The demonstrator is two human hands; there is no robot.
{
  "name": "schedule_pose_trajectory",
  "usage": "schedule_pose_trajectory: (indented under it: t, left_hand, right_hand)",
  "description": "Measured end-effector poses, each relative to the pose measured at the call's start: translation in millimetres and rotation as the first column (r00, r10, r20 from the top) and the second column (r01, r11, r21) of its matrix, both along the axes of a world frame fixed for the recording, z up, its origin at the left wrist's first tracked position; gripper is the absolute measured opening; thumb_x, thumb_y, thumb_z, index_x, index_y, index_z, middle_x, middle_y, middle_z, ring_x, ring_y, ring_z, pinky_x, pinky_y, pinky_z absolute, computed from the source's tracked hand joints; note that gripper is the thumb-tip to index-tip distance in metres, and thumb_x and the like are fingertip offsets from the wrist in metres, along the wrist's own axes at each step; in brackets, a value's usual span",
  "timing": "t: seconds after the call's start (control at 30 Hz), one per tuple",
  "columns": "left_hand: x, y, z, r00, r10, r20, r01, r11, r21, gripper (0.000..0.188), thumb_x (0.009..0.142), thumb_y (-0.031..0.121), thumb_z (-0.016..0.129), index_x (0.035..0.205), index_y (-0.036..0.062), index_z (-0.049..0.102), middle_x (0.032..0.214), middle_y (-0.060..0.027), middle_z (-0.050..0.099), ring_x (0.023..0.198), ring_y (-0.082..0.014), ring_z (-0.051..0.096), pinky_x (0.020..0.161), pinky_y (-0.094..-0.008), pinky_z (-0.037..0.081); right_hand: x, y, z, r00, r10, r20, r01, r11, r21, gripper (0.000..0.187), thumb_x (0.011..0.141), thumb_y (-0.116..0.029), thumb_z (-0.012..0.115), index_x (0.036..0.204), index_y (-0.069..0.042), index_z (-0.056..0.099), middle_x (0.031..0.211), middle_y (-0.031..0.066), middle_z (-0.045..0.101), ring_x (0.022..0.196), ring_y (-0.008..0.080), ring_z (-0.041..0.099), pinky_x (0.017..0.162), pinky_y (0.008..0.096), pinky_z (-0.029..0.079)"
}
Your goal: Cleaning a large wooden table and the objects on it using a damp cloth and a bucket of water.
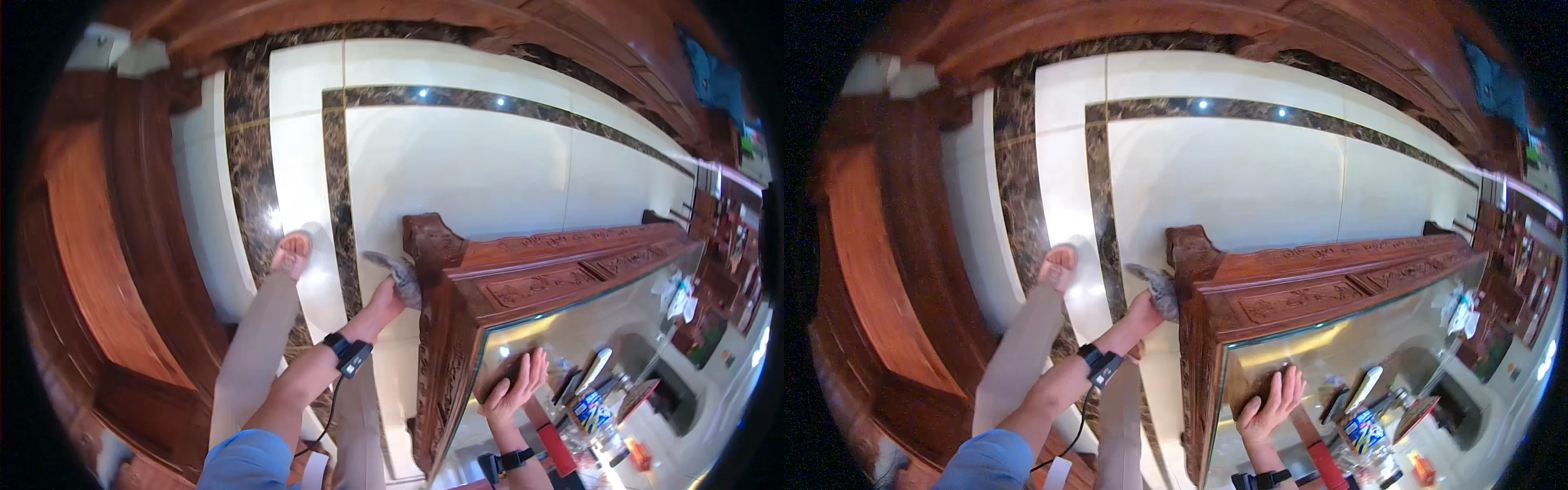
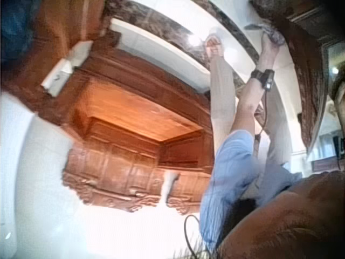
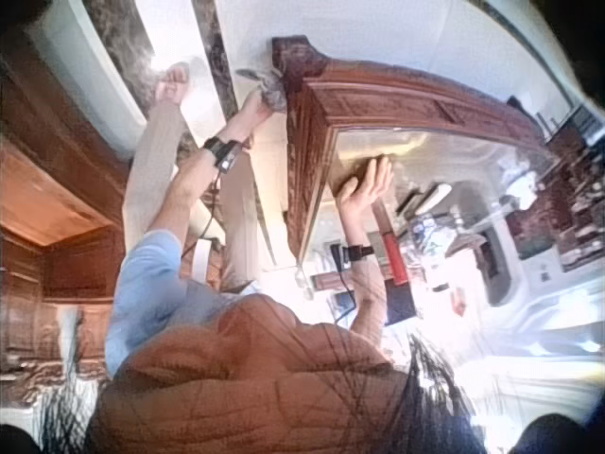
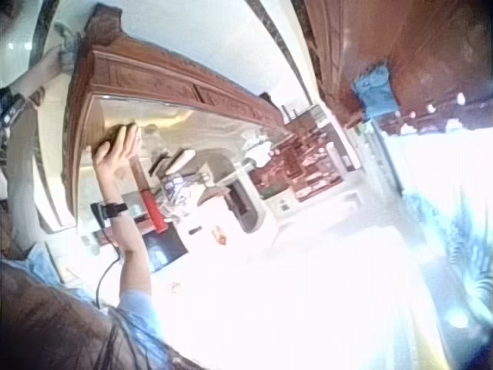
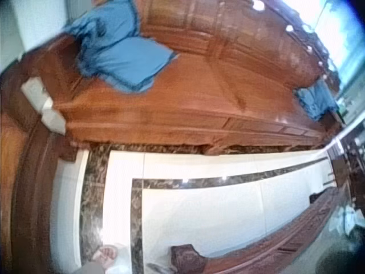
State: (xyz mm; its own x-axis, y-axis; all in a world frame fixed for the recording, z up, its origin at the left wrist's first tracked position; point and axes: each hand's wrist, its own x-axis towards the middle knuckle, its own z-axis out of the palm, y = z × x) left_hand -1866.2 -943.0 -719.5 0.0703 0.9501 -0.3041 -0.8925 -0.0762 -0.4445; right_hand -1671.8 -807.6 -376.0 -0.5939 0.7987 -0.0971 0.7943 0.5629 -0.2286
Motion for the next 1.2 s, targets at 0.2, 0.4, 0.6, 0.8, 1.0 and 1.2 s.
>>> schedule_pose_trajectory:
  t: [0.2, 0.4, 0.6, 0.8, 1.0, 1.2]
  left_hand:
    - [-116, 102, 46, 0.123, -0.81, -0.573, 0.039, 0.581, -0.813, 0.05, 0.097, 0.033, 0.056, 0.135, 0.0017, 0.054, 0.123, -0.0086, 0.064, 0.112, -0.0214, 0.059, 0.092, -0.0348, 0.046]
    - [-116, 239, 64, -0.252, -0.642, -0.725, 0.514, 0.546, -0.662, 0.042, 0.094, 0.031, 0.061, 0.124, 0.0019, 0.063, 0.114, -0.0043, 0.067, 0.102, -0.0142, 0.06, 0.09, -0.0285, 0.046]
    - [-58, 271, 61, -0.332, -0.347, -0.877, 0.703, 0.529, -0.475, 0.039, 0.091, 0.033, 0.059, 0.113, 0.0012, 0.066, 0.111, -0.0107, 0.067, 0.101, -0.0186, 0.058, 0.091, -0.0341, 0.045]
    - [-34, 329, 15, -0.571, 0.233, -0.787, 0.781, -0.142, -0.608, 0.048, 0.088, 0.043, 0.054, 0.111, 0.0015, 0.066, 0.11, -0.0181, 0.069, 0.102, -0.0344, 0.064, 0.092, -0.046, 0.048]
    - [-40, 344, -45, -0.504, 0.545, -0.671, 0.749, -0.111, -0.653, 0.044, 0.086, 0.045, 0.054, 0.107, 0.0098, 0.071, 0.114, -0.0161, 0.067, 0.116, -0.0356, 0.057, 0.095, -0.0468, 0.047]
    - [20, 348, -26, -0.448, 0.598, -0.664, 0.631, -0.315, -0.709, 0.046, 0.091, 0.045, 0.057, 0.123, 0.0145, 0.069, 0.133, -0.0149, 0.059, 0.119, -0.0335, 0.055, 0.098, -0.048, 0.043]
  right_hand:
    - [12, 4, 4, 1.0, -0.013, -0.011, 0.014, 1.0, 0.026, 0.051, 0.097, -0.026, 0.042, 0.14, 0.0, 0.046, 0.148, 0.026, 0.042, 0.139, 0.0456, 0.036, 0.116, 0.0623, 0.022]
    - [22, 5, 9, 0.995, -0.1, -0.015, 0.101, 0.994, 0.035, 0.047, 0.085, -0.022, 0.055, 0.128, -0.005, 0.06, 0.142, 0.0184, 0.052, 0.135, 0.0391, 0.043, 0.115, 0.0608, 0.026]
    - [28, 2, 8, 0.994, -0.101, -0.028, 0.102, 0.995, 0.004, 0.042, 0.086, -0.026, 0.055, 0.123, -0.008, 0.064, 0.138, 0.0162, 0.055, 0.132, 0.0374, 0.046, 0.114, 0.0594, 0.028]
    - [29, -2, 2, 0.995, -0.082, -0.054, 0.082, 0.997, 0.001, 0.034, 0.08, -0.029, 0.058, 0.111, -0.017, 0.069, 0.122, 0.01, 0.062, 0.114, 0.0328, 0.054, 0.111, 0.0573, 0.031]
    - [27, -5, 8, 0.995, -0.043, -0.093, 0.036, 0.996, -0.078, 0.024, 0.078, -0.032, 0.058, 0.092, -0.015, 0.065, 0.103, 0.0103, 0.057, 0.098, 0.0324, 0.051, 0.09, 0.0567, 0.04]
    - [36, -8, 15, 0.994, -0.065, -0.092, 0.07, 0.996, 0.048, 0.021, 0.072, -0.029, 0.06, 0.089, -0.016, 0.062, 0.094, 0.0069, 0.054, 0.083, 0.028, 0.048, 0.071, 0.0465, 0.038]
